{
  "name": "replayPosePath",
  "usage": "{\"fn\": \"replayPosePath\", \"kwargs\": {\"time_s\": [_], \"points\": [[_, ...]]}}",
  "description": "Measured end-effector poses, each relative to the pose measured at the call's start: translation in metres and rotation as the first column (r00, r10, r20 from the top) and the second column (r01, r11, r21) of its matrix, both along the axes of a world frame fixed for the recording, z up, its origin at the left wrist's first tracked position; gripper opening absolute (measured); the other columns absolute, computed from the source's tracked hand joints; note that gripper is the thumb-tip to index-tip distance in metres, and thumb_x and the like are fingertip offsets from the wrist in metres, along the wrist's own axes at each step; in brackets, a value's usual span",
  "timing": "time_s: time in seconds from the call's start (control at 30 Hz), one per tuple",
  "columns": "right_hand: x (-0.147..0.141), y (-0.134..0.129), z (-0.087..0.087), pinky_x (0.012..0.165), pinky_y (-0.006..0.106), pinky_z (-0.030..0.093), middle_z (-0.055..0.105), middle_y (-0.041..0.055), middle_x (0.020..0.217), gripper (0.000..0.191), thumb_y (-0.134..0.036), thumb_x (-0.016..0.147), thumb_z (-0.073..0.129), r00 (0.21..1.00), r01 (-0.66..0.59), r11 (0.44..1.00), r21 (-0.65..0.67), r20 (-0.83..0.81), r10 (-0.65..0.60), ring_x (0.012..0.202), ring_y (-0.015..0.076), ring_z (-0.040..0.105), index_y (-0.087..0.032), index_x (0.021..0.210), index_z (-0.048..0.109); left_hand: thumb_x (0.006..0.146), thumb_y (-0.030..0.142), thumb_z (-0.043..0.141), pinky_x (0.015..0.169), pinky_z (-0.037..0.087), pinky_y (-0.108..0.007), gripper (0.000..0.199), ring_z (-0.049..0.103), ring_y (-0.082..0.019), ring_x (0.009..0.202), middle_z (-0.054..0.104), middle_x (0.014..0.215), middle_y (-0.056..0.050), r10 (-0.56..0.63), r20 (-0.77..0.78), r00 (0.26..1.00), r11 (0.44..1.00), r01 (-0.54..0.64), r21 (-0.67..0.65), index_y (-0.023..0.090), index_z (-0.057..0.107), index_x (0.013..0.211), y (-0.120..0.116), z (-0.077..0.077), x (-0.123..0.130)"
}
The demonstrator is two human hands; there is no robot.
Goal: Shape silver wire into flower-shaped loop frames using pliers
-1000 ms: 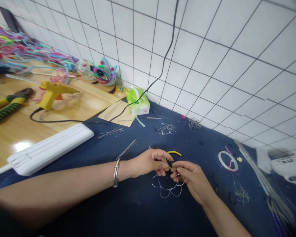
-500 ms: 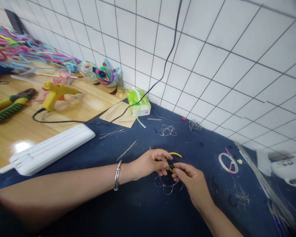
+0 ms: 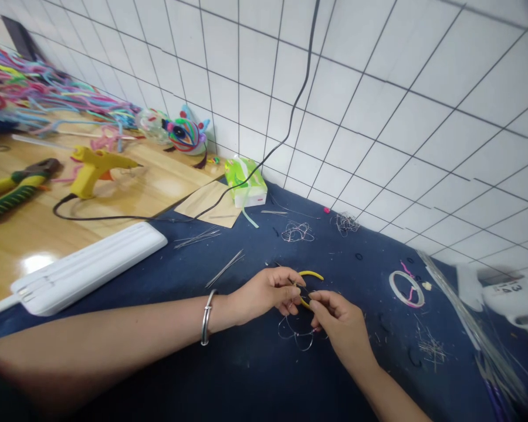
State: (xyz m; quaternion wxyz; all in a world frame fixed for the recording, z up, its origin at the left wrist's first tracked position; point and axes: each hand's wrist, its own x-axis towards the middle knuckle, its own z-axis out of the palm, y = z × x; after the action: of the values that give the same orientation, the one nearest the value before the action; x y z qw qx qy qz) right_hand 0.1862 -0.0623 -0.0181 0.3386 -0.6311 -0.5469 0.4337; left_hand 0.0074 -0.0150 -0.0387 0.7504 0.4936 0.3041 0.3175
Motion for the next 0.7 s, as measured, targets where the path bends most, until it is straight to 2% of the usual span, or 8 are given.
{"fn": "replayPosePath", "kwargs": {"time_s": [0.2, 0.3, 0.43, 0.5, 0.7], "points": [[-0.0003, -0.0006, 0.0008, 0.048, 0.02, 0.044, 0.055, -0.0028, 0.054, 0.02, -0.033, 0.075, 0.058, 0.998, -0.011, 1.0, -0.011, 0.069, 0.012, 0.048, 0.0104, 0.052, -0.017, 0.085, 0.065, 0.08, 0.03, 0.056, 0.063, 0.048, -0.026, 0.02, 0.06, -0.012, 0.067, 0.062, 0.076, -0.004, 0.002, -0.076, 0.997, 0.998, 0.004, 0.068, 0.012, 0.06, 0.086, 0.0013, -0.0014, -0.001], [-0.0002, -0.0016, 0.0008, 0.047, 0.02, 0.043, 0.054, -0.0033, 0.053, 0.019, -0.033, 0.075, 0.057, 0.996, -0.015, 1.0, -0.004, 0.09, 0.015, 0.047, 0.01, 0.051, -0.017, 0.083, 0.065, 0.079, 0.028, 0.056, 0.062, 0.046, -0.024, 0.017, 0.056, -0.011, 0.065, 0.059, 0.072, -0.002, 0.025, -0.18, 0.983, 0.984, 0.008, 0.18, 0.012, 0.062, 0.081, 0.0042, -0.0009, -0.0023], [-0.0008, -0.0019, 0.0004, 0.046, 0.019, 0.04, 0.052, -0.0036, 0.053, 0.017, -0.032, 0.076, 0.056, 0.993, -0.036, 0.999, 0.008, 0.112, 0.035, 0.047, 0.0096, 0.049, -0.018, 0.081, 0.065, 0.079, 0.023, 0.055, 0.064, 0.043, -0.022, 0.013, 0.053, -0.01, 0.067, 0.057, 0.071, 0.0, 0.108, -0.334, 0.936, 0.896, 0.054, 0.441, 0.013, 0.063, 0.073, 0.0066, 0.0023, -0.0042], [-0.0015, -0.0019, 0.0002, 0.047, 0.019, 0.04, 0.051, -0.0039, 0.052, 0.016, -0.031, 0.077, 0.055, 0.99, -0.053, 0.998, 0.028, 0.13, 0.049, 0.047, 0.0095, 0.049, -0.018, 0.079, 0.064, 0.079, 0.02, 0.054, 0.066, 0.042, -0.022, 0.012, 0.053, -0.01, 0.069, 0.057, 0.071, 0.0, 0.16, -0.372, 0.914, 0.85, 0.064, 0.523, 0.014, 0.063, 0.072, 0.0058, 0.003, -0.0042], [-0.0051, -0.0039, 0.0014, 0.046, 0.018, 0.038, 0.049, -0.0042, 0.052, 0.014, -0.028, 0.077, 0.054, 0.986, -0.086, 0.995, 0.046, 0.146, 0.079, 0.046, 0.0089, 0.048, -0.018, 0.075, 0.062, 0.08, 0.019, 0.05, 0.065, 0.04, -0.023, 0.012, 0.051, -0.011, 0.07, 0.057, 0.074, 0.0, 0.273, -0.388, 0.88, 0.822, -0.003, 0.57, 0.015, 0.059, 0.073, -0.0006, -0.0021, -0.0004]]}}
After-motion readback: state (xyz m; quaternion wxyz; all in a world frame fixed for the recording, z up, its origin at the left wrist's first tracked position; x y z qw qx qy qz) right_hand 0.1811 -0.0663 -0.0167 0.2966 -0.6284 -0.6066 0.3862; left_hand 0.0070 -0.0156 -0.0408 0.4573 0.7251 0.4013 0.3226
